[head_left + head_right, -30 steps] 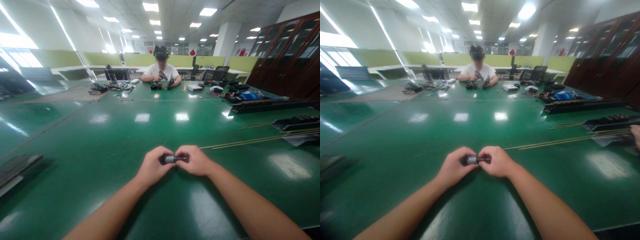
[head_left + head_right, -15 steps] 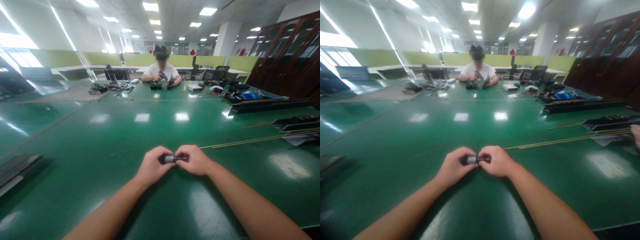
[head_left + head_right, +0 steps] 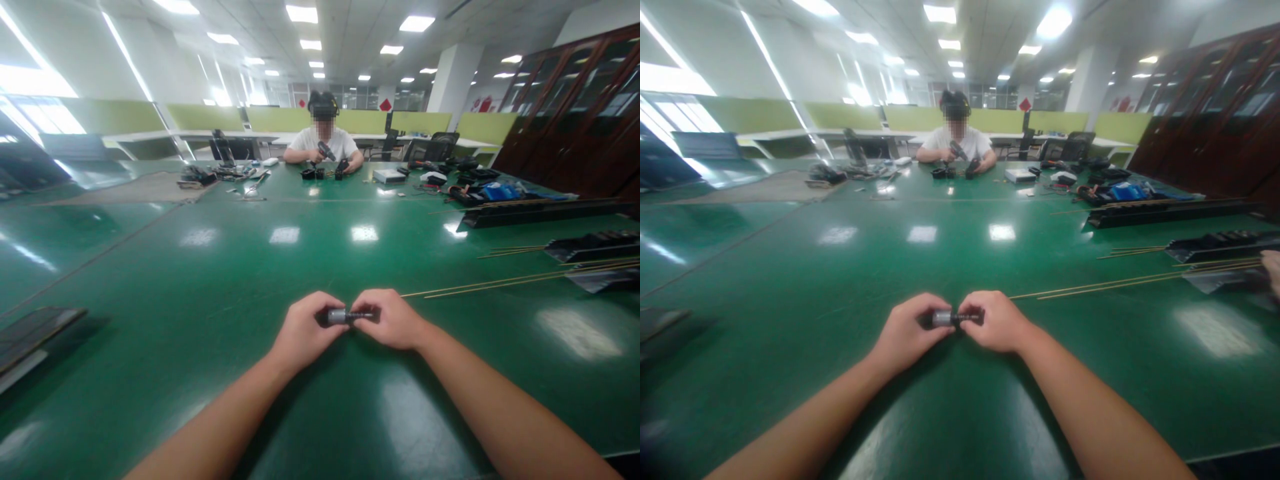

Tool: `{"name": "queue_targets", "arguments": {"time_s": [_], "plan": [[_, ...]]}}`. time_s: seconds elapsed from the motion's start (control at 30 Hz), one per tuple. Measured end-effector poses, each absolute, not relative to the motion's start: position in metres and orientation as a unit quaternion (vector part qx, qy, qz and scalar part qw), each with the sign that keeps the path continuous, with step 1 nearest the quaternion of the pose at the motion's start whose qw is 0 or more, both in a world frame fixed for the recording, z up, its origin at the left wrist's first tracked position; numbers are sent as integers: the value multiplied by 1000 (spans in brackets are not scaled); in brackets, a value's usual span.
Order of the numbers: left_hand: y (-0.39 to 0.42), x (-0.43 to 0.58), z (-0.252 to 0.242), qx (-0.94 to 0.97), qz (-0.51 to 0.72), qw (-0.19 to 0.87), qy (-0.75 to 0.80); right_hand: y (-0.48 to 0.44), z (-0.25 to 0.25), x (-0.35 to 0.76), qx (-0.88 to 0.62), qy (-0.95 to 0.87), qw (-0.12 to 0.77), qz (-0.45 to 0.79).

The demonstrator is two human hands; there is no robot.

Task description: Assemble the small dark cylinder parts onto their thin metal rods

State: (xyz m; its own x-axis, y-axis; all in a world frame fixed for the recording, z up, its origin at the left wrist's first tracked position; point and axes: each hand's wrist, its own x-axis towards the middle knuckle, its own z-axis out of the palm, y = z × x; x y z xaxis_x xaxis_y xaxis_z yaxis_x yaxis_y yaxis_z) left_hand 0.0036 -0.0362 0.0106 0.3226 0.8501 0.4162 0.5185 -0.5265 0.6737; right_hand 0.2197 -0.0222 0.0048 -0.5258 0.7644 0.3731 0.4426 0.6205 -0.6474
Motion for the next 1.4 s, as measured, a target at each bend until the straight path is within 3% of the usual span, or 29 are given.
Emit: {"name": "queue_targets", "arguments": {"time_s": [1.4], "plan": [[-27,-5,7,763,403,205,462,-17,2,219,-436,-792,354,239]]}}
